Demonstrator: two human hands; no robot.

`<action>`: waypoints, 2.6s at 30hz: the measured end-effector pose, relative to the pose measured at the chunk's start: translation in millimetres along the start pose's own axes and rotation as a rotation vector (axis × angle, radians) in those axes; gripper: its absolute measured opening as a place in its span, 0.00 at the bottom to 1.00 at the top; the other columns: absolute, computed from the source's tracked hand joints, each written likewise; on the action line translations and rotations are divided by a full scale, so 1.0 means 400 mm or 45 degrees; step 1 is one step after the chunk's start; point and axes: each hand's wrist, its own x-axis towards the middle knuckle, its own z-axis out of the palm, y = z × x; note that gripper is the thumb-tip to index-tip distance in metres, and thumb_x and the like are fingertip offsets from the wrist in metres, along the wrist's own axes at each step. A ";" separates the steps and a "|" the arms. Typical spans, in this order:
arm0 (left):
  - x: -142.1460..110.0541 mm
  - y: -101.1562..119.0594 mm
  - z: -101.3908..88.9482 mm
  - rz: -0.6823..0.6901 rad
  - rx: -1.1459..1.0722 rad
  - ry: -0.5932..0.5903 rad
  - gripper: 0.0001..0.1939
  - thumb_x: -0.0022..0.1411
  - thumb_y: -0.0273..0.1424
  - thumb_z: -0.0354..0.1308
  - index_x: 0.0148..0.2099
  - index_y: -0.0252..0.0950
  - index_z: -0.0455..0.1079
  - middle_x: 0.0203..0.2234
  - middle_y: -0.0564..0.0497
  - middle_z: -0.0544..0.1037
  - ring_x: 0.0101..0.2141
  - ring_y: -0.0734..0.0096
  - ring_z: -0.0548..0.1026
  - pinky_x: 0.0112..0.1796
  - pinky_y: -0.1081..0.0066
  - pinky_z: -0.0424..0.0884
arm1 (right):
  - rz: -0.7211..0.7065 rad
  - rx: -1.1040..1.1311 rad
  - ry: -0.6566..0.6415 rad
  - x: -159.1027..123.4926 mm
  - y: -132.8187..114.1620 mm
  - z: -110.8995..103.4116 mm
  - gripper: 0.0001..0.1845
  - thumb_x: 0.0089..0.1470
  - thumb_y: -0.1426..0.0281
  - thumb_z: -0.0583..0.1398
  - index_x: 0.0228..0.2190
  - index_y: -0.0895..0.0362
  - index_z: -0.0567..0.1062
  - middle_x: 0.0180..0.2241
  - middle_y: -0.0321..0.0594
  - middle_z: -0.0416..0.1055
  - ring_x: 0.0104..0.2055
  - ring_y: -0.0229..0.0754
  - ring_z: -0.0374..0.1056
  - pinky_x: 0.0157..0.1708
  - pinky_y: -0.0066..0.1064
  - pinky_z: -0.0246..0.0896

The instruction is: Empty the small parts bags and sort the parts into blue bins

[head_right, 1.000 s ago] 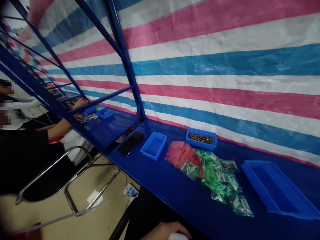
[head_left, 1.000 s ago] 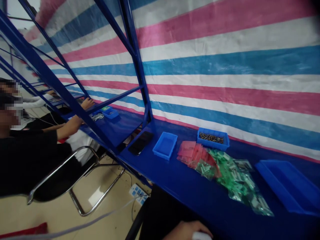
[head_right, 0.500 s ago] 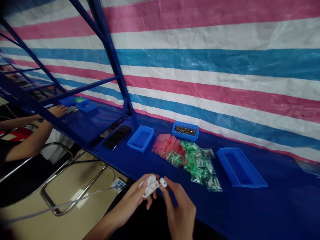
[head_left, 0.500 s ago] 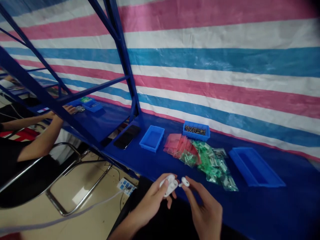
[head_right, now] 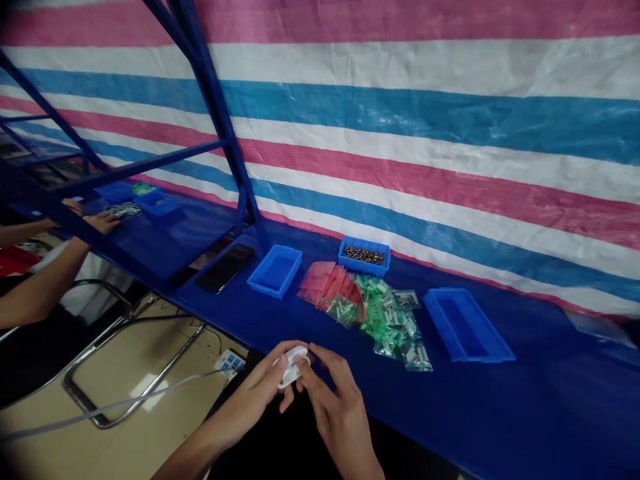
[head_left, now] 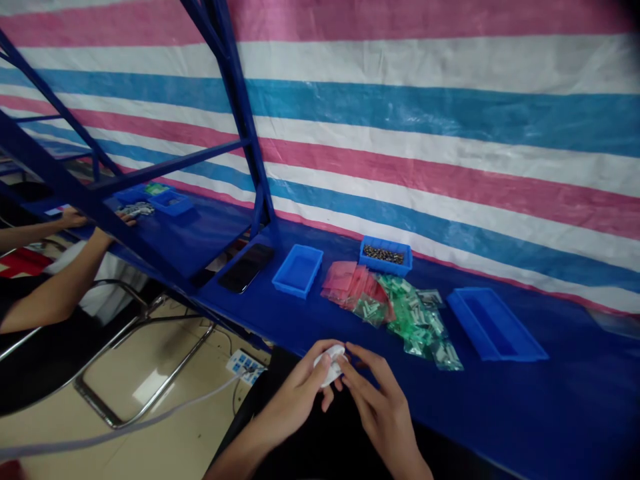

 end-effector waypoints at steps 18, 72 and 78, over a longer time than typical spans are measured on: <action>0.033 0.024 0.000 -0.070 -0.600 0.012 0.17 0.65 0.36 0.56 0.52 0.32 0.70 0.44 0.41 0.76 0.48 0.59 0.74 0.52 0.61 0.67 | 0.559 0.547 0.102 -0.021 0.022 0.060 0.27 0.61 0.68 0.56 0.61 0.48 0.59 0.58 0.45 0.63 0.57 0.48 0.63 0.53 0.42 0.65; 0.346 0.196 -0.251 0.933 1.564 0.794 0.21 0.70 0.36 0.41 0.60 0.38 0.65 0.55 0.45 0.70 0.57 0.60 0.64 0.60 0.61 0.56 | 0.392 -0.614 0.408 -0.021 0.338 -0.146 0.22 0.60 0.61 0.55 0.56 0.50 0.67 0.58 0.48 0.62 0.59 0.56 0.58 0.53 0.54 0.60; 0.336 0.054 -0.049 0.786 1.675 0.099 0.42 0.56 0.47 0.61 0.68 0.56 0.46 0.68 0.51 0.43 0.66 0.41 0.39 0.60 0.43 0.45 | 0.438 -0.797 0.117 0.078 0.330 -0.148 0.32 0.57 0.53 0.57 0.61 0.42 0.59 0.66 0.45 0.46 0.67 0.62 0.43 0.56 0.61 0.50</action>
